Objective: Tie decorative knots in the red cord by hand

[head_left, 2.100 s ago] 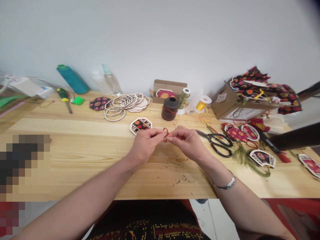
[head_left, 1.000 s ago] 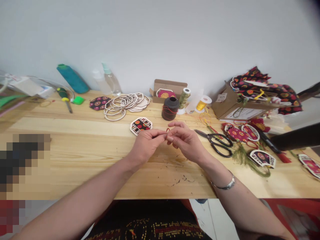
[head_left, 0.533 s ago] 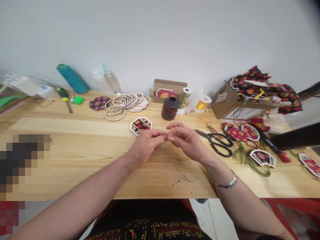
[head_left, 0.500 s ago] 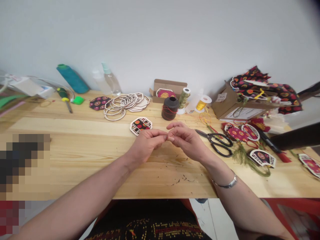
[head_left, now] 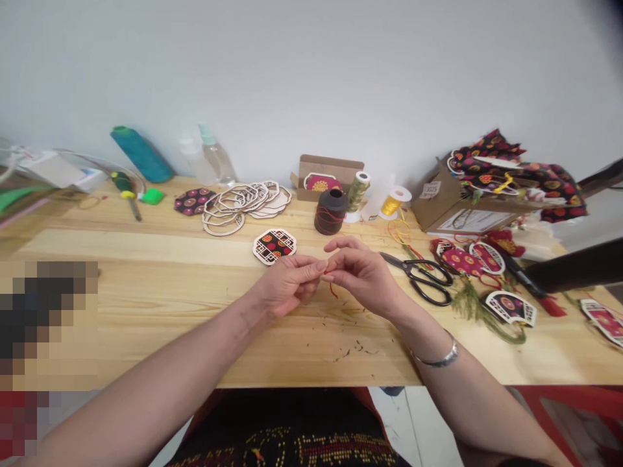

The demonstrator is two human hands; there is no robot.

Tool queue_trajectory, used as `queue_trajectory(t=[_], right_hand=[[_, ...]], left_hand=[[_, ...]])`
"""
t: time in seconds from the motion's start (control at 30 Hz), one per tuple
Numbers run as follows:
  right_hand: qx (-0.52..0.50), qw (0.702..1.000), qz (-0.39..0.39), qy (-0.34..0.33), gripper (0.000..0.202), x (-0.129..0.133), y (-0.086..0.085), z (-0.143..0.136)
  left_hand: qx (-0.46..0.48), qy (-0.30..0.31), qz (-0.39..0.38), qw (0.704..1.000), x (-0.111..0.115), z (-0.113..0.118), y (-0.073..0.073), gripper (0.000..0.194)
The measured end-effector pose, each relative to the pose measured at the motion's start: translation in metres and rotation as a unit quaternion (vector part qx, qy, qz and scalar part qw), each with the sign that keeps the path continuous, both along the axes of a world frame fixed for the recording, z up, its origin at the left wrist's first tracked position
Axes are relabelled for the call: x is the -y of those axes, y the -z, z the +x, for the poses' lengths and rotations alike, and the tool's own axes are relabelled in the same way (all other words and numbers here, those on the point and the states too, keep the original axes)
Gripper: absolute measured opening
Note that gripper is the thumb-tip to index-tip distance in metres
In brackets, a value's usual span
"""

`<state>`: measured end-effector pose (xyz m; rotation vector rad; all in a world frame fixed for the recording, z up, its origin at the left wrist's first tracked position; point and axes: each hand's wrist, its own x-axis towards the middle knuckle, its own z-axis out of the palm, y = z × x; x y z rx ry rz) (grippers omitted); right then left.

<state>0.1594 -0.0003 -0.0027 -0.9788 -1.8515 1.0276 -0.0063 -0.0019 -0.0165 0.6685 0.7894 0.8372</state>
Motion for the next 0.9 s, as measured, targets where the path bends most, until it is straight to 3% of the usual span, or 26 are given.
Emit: queue_trajectory(t=[0.23,0.4,0.5,0.63,0.7,0.77,0.83,0.9], right_hand=[[-0.026,1.0,0.007,0.011,0.009,0.003,-0.001,-0.003],[0.065,0.989,0.133,0.016,0.003,0.004,0.005,-0.001],[0.169,0.957,0.236,0.014,0.015,0.004,0.007,0.003],[0.305,0.887,0.347,0.011,0.025,0.004,0.006,0.008],[0.337,0.851,0.402,0.008,0.025,0.004,0.005,0.009],[0.339,0.834,0.435,0.003,0.023,0.004,0.003,0.009],[0.308,0.847,0.434,-0.005,0.02,0.005,0.0,0.01],[0.236,0.888,0.394,-0.006,0.02,0.006,-0.004,0.01]], left_hand=[[0.039,0.032,-0.001,0.999,0.002,-0.001,-0.001,0.025],[0.045,0.02,-0.016,0.999,0.0,-0.003,0.001,0.022],[0.041,0.002,-0.021,0.999,-0.001,-0.003,0.002,0.024],[0.042,-0.003,-0.025,0.999,-0.001,-0.002,0.002,0.028],[0.033,-0.005,-0.021,0.999,-0.002,-0.001,0.002,0.026],[0.022,-0.016,-0.012,1.0,-0.002,-0.001,0.002,0.023],[0.013,-0.03,-0.001,0.999,-0.002,0.0,0.002,0.022],[0.001,-0.043,0.007,0.999,-0.002,0.001,0.001,0.022]])
